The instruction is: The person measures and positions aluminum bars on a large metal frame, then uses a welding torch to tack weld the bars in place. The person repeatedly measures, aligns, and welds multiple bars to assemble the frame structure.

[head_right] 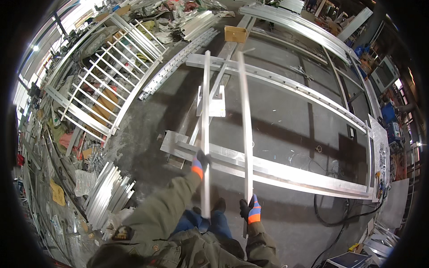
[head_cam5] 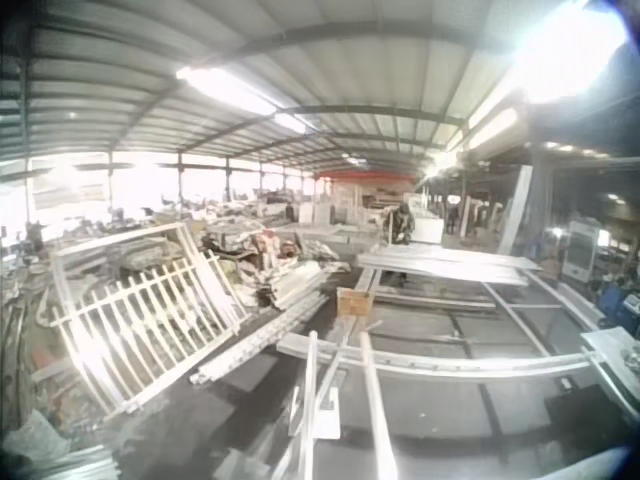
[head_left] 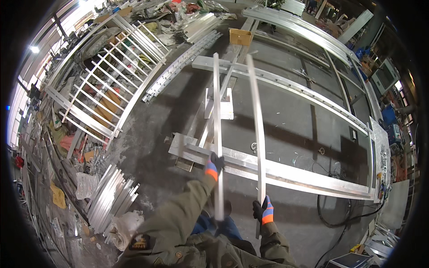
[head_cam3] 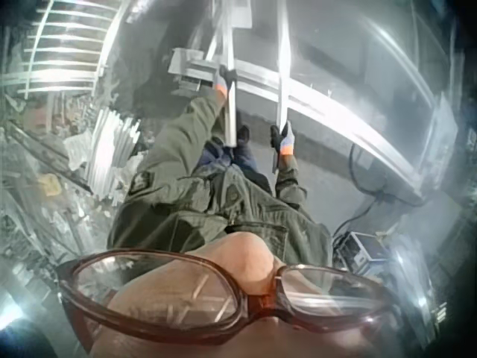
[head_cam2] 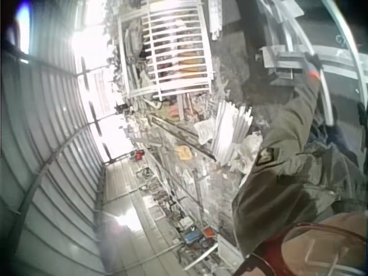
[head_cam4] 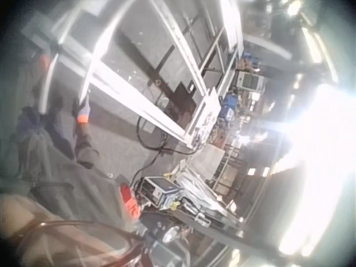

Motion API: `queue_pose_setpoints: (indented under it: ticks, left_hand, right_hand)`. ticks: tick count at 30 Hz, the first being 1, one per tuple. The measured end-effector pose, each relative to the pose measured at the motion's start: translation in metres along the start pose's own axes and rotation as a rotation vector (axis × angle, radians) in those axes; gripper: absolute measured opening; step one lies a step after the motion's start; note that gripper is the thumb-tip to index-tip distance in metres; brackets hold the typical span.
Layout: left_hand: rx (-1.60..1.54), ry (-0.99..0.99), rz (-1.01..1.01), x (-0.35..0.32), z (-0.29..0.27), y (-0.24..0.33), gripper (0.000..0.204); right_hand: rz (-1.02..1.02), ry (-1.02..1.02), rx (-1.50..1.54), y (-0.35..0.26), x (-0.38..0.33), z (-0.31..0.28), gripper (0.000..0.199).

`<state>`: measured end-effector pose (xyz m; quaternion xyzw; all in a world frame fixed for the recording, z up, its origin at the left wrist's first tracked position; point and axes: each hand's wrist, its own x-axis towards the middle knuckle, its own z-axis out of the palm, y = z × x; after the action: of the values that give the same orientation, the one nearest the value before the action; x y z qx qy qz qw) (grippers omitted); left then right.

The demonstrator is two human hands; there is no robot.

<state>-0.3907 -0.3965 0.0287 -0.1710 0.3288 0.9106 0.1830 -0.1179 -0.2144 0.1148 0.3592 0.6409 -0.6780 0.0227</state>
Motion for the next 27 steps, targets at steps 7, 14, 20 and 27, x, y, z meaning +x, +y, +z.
queue_pose_setpoints:
  ticks: [7, 14, 20, 27]
  left_hand:
    - [1.617, 0.209, 0.653, 0.182, -0.025, 0.035, 0.049]
    - [1.958, 0.109, 0.291, 0.278, -0.004, 0.07, 0.039]
    - [2.053, 0.049, 0.621, 0.176, 0.022, 0.04, 0.039]
    - [1.216, -0.094, -0.403, 0.01, -0.015, -0.008, 0.04]
  right_hand:
    - [0.004, 0.284, -0.052, 0.044, 0.012, 0.005, 0.031]
    - [0.059, 0.401, -0.175, 0.11, -0.031, 0.093, 0.037]
    - [0.137, 0.414, -0.404, 0.152, -0.14, 0.159, 0.046]
    - [0.611, 0.319, -0.485, 0.261, -0.348, 0.228, 0.044]
